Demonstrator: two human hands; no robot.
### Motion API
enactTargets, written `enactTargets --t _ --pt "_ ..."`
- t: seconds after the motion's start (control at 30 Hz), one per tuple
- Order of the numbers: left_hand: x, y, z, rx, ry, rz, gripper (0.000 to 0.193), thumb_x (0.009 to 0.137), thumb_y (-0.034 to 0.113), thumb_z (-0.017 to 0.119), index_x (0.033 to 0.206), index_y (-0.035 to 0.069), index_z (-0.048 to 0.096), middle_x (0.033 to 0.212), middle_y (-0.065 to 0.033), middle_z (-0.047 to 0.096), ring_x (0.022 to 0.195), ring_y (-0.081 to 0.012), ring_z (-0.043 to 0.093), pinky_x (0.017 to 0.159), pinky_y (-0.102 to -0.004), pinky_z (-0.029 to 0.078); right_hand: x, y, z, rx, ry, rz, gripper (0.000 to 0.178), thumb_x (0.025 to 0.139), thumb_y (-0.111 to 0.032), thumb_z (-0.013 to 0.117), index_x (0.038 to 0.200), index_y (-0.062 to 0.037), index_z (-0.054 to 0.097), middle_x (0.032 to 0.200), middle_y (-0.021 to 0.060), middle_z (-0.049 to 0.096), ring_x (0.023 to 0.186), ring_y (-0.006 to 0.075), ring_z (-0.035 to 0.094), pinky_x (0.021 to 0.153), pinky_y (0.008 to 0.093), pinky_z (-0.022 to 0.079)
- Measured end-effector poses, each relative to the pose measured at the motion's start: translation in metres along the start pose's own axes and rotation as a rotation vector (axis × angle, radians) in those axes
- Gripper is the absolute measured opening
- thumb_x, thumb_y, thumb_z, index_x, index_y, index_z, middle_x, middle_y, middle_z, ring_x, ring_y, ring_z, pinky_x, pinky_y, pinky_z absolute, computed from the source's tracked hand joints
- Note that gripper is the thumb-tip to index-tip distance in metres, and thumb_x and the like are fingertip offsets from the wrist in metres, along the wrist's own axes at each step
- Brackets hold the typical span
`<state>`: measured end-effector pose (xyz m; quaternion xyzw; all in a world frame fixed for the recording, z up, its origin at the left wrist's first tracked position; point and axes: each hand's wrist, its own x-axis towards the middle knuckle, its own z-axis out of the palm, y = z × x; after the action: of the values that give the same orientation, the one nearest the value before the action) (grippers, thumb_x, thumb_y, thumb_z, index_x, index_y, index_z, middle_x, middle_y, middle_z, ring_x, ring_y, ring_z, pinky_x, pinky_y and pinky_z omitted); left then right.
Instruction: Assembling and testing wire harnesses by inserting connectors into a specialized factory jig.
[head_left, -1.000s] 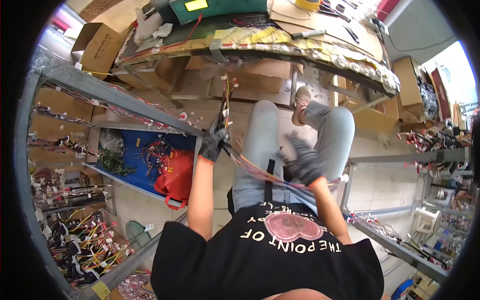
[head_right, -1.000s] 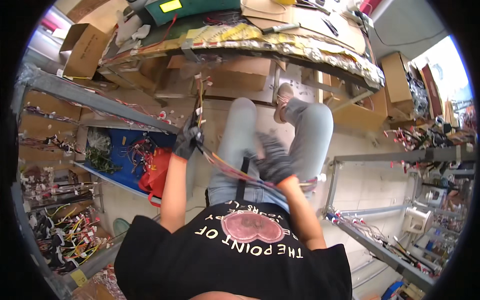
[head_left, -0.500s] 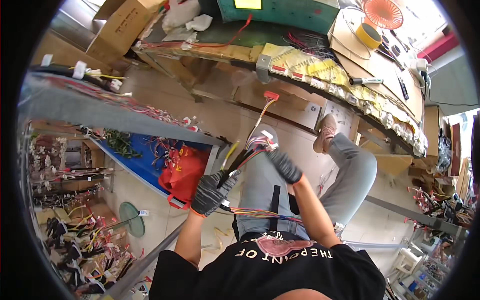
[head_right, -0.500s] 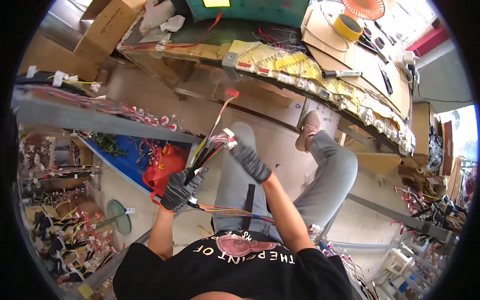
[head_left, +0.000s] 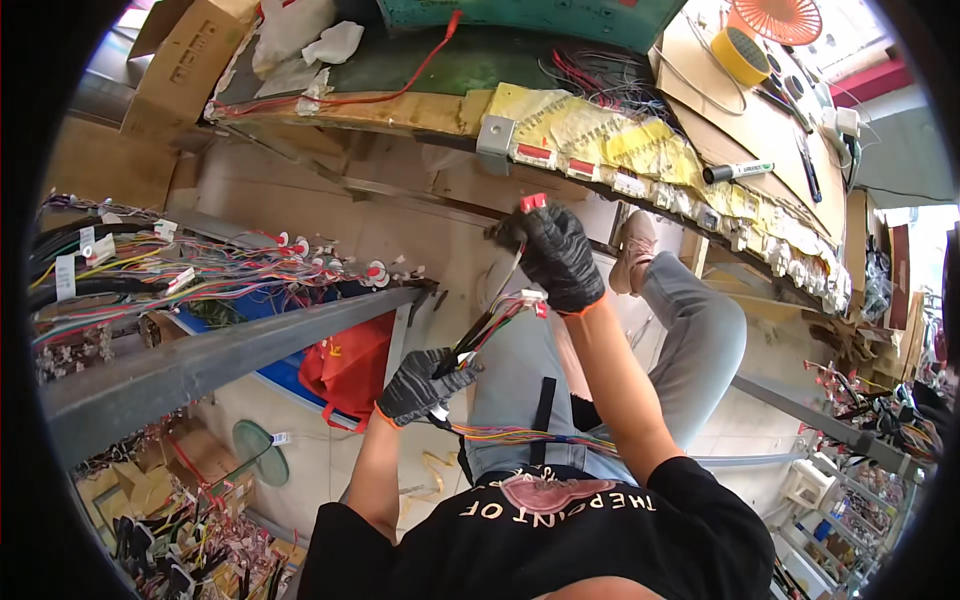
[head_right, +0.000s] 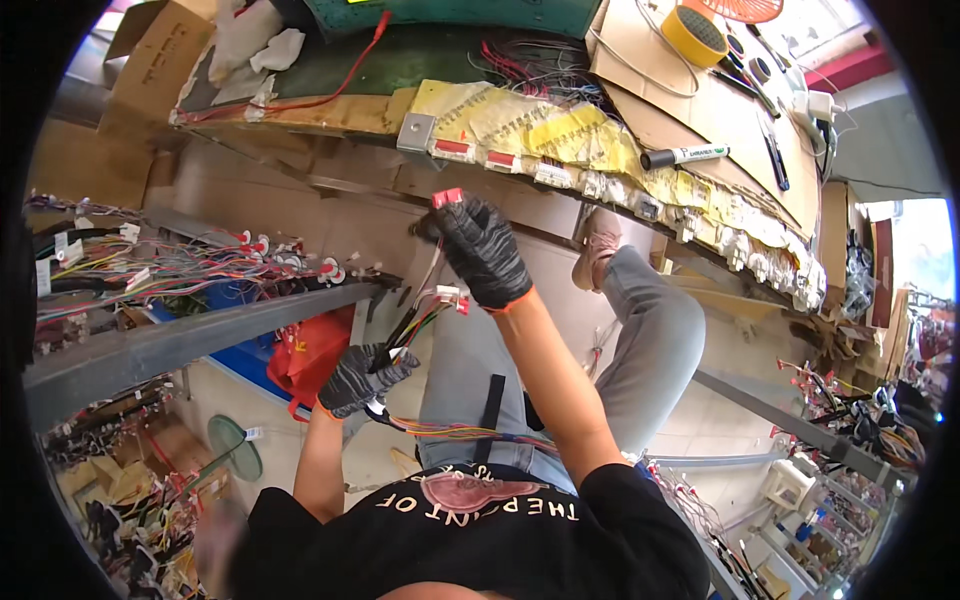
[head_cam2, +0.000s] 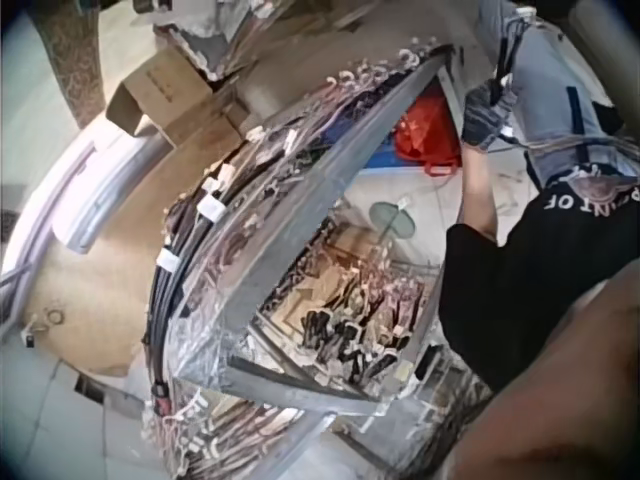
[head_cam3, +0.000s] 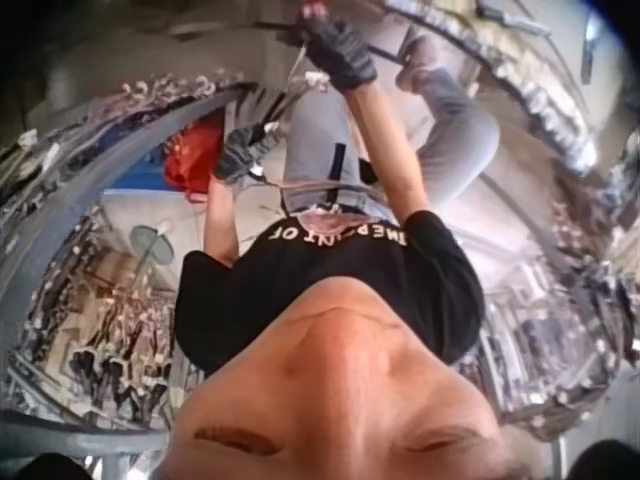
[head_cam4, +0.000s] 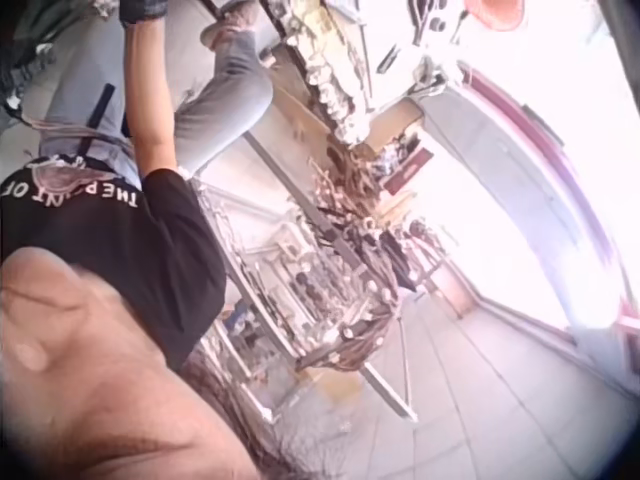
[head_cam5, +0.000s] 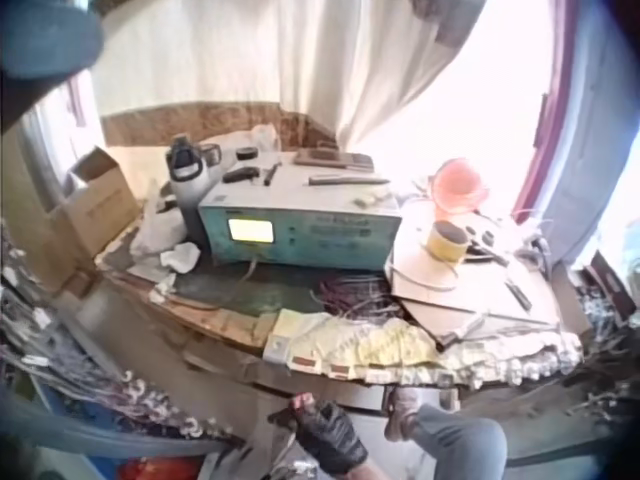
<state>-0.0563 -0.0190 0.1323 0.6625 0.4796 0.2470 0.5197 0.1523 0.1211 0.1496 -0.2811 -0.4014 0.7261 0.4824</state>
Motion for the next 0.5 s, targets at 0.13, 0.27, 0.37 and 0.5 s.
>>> enactTargets --t 0.13,0.27,0.37,0.5 --pt "0.025 0.019 -0.015 0.05 -0.113 -0.284 0.027 0.077 0.025 0.066 0.093 0.003 0.064 0.05 -0.0094 0.047 0.043 -0.0136 0.036 0.046 -0.0309 0.033 0.006 0.001 0.01 -0.51 0.6 -0.243 0.014 0.082 -0.012 0.058 0.083 0.0012 0.064 0.07 0.0083 0.064 0.062 0.0106 0.056 0.061 0.0259 0.044" --pt "0.03 0.01 -0.021 0.055 -0.126 -0.269 0.028 0.076 0.025 0.067 0.092 0.002 0.065 0.051 -0.0104 0.05 0.045 -0.0118 0.038 0.047 -0.0308 0.034 0.016 0.002 0.008 -0.628 0.633 -0.261 0.015 0.082 -0.012 0.059 0.085 0.0024 0.063 0.065 0.0144 0.06 0.056 0.0103 0.051 0.056 0.0271 0.043" --pt "0.033 0.016 -0.025 -0.033 -0.127 -0.303 0.027 0.075 0.023 0.068 0.091 0.001 0.065 0.056 -0.0101 0.056 0.048 -0.012 0.041 0.05 -0.0296 0.037 0.021 -0.002 0.006 -0.735 0.593 -0.188 0.015 0.082 -0.011 0.059 0.081 0.003 0.063 0.063 0.0118 0.06 0.056 0.0077 0.049 0.055 0.0263 0.042" --pt "0.035 0.011 -0.027 -0.008 -0.171 -0.348 0.027 0.075 0.022 0.068 0.091 0.0 0.065 0.063 -0.0105 0.062 0.051 -0.0116 0.048 0.053 -0.0283 0.04 0.023 -0.004 0.007 -0.534 0.566 -0.184 0.015 0.082 -0.011 0.059 0.08 0.0032 0.063 0.062 0.0084 0.06 0.058 0.0059 0.049 0.056 0.025 0.042"
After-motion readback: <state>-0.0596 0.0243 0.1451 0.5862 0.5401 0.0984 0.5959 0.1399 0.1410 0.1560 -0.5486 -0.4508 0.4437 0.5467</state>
